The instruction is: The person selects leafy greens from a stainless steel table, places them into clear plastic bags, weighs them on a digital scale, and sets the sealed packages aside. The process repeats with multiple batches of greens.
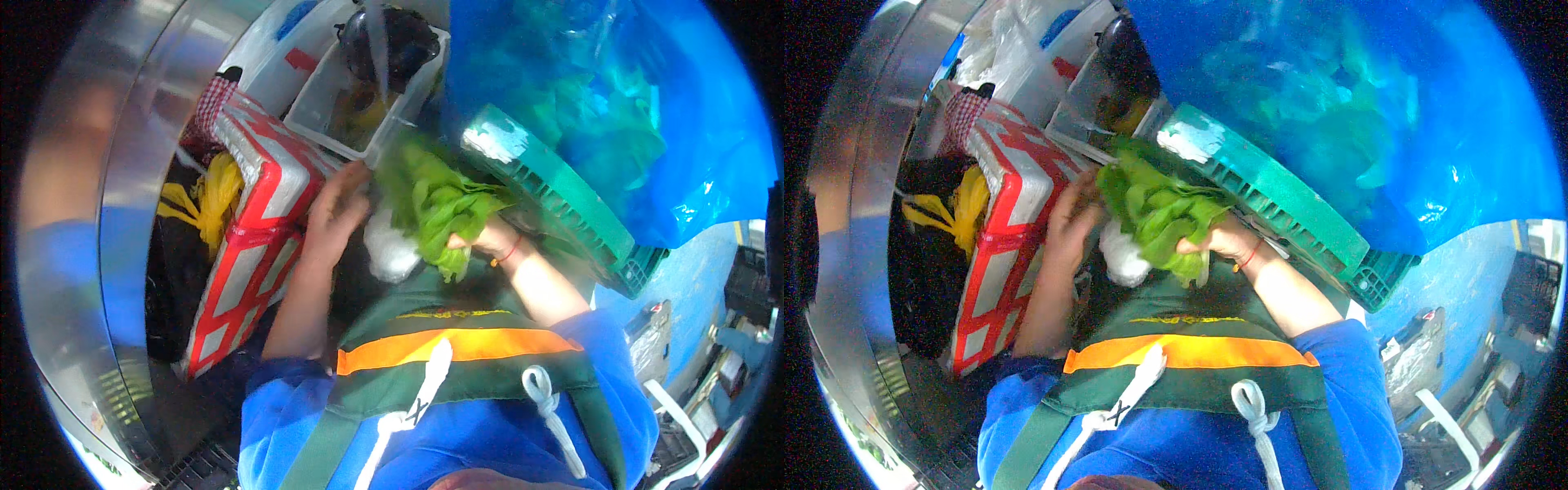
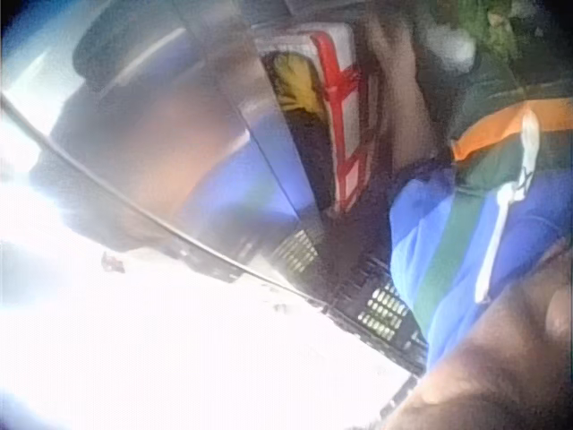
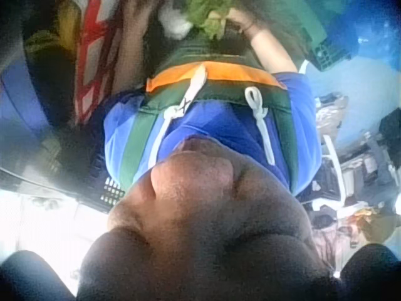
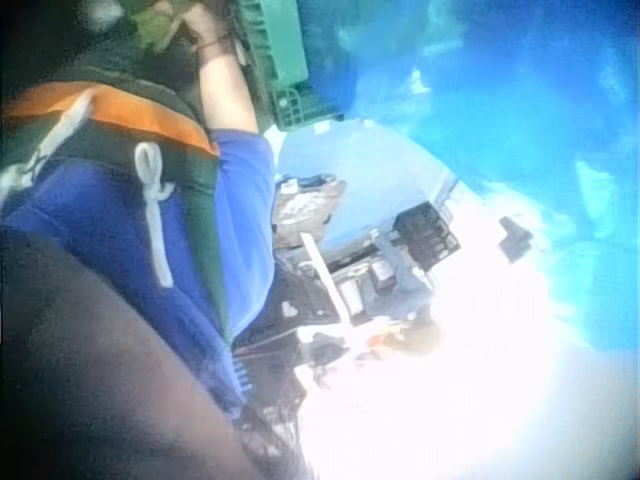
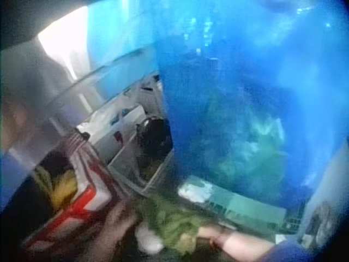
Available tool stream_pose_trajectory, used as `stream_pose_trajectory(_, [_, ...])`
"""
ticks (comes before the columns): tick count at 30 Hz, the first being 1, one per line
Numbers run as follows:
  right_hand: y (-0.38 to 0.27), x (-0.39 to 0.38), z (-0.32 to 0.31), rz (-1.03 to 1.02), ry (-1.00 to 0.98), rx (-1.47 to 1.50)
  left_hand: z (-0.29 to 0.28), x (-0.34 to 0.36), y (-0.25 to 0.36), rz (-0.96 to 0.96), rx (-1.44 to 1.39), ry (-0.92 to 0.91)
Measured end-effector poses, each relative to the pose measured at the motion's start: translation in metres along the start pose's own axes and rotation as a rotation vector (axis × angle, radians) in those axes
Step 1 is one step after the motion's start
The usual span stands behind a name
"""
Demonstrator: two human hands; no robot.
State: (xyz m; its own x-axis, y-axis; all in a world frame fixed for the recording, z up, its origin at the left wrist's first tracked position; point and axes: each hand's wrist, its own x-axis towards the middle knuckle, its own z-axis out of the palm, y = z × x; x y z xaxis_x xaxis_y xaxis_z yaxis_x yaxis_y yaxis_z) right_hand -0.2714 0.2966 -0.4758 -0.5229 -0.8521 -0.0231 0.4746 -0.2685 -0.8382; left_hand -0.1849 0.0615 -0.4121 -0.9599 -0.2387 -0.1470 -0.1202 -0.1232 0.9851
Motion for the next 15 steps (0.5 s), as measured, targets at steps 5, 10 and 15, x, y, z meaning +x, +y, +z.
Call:
stream_pose_trajectory(5, [0.015,0.001,-0.010,0.189,-0.060,0.241,-0.015,-0.039,-0.023,-0.264,0.279,-0.168])
stream_pose_trajectory(10, [0.018,-0.009,-0.009,0.249,-0.110,0.301,-0.020,-0.038,-0.041,-0.187,0.320,0.328])
stream_pose_trajectory(15, [0.043,-0.009,-0.002,0.269,-0.094,0.474,-0.003,-0.038,-0.049,-0.190,0.203,0.187])
